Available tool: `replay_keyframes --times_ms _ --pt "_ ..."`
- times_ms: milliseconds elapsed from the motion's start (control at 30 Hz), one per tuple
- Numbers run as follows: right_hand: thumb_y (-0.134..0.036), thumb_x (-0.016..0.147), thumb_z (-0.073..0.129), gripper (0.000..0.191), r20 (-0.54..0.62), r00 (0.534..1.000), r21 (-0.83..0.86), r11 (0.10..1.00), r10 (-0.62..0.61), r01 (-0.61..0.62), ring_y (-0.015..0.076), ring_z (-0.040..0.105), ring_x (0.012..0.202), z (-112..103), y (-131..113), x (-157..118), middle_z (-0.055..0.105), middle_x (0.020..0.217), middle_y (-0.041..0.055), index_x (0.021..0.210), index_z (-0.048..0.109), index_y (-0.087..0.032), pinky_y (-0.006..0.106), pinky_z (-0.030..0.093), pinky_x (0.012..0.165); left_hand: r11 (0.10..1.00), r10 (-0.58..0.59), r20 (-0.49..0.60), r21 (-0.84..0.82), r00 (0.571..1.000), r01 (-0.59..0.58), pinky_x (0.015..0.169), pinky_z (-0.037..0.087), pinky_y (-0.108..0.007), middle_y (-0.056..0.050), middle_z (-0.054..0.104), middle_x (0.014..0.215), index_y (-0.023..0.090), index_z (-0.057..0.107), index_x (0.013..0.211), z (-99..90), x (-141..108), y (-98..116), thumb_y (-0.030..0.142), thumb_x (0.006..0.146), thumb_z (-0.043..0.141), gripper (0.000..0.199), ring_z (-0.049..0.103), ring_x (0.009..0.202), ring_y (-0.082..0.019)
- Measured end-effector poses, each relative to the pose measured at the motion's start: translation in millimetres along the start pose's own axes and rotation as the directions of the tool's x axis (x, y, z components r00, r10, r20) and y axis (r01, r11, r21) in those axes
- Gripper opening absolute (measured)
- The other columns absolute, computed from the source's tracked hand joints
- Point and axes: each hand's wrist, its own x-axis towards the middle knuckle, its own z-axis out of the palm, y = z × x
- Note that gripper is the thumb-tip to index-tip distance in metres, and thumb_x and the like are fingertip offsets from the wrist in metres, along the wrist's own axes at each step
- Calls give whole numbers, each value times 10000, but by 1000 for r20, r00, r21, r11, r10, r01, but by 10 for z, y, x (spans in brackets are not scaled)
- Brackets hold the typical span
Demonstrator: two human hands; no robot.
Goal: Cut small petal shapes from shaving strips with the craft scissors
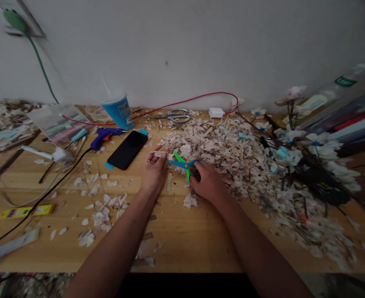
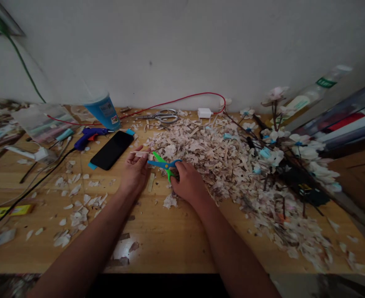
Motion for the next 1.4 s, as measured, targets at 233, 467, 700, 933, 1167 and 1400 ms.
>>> replay_keyframes --times_ms 233,467,700,933,1167,1400 --pt "-296 856 584 314 67 944 272 916 -324 295 262 610 1033 -90 -84 -75 655 1113 128 1153 566 -194 367 484 885 999 50 -25 16 998 -50 763 542 -244 -32 749 952 189 720 866 -15 -19 -27 272 703 870 237 689 790 -118" --pt "-286 839 574 258 227 965 144 984 -132 101 231 611 894 -40 -229 -77 671 1030 95 1082 582 -198 332 452 774 996 47 -42 -79 998 -51 792 544 -239 17 711 783 213 726 911 -64 16 -74 197 667 880 290 677 729 -100" --pt "-287 846 572 139 99 993 28 997 64 -67 226 619 844 26 -191 -34 691 930 67 957 613 -213 306 401 695 996 -32 16 -85 999 33 769 557 -233 14 725 849 243 686 996 -31 -45 -63 191 659 879 392 690 778 -109" --pt "-277 831 578 129 93 992 31 996 81 -84 218 617 807 6 -205 -37 695 907 59 937 621 -218 299 375 668 997 36 35 -69 999 -33 748 548 -224 23 677 765 212 668 769 -3 -46 -52 297 691 889 250 660 759 -109" --pt "-330 844 584 126 104 991 67 993 88 -96 212 607 769 -22 -199 -27 688 840 50 881 614 -214 297 356 652 996 -5 60 94 998 -1 607 514 -186 15 719 743 195 729 835 16 -84 -99 306 597 934 334 643 627 -85" --pt "-329 822 588 117 102 988 90 988 120 -129 191 581 683 -41 -195 -14 675 759 35 831 616 -217 294 323 626 991 12 83 134 996 -23 688 543 -229 -2 739 816 204 718 907 21 -102 -79 282 601 925 378 672 683 -109"
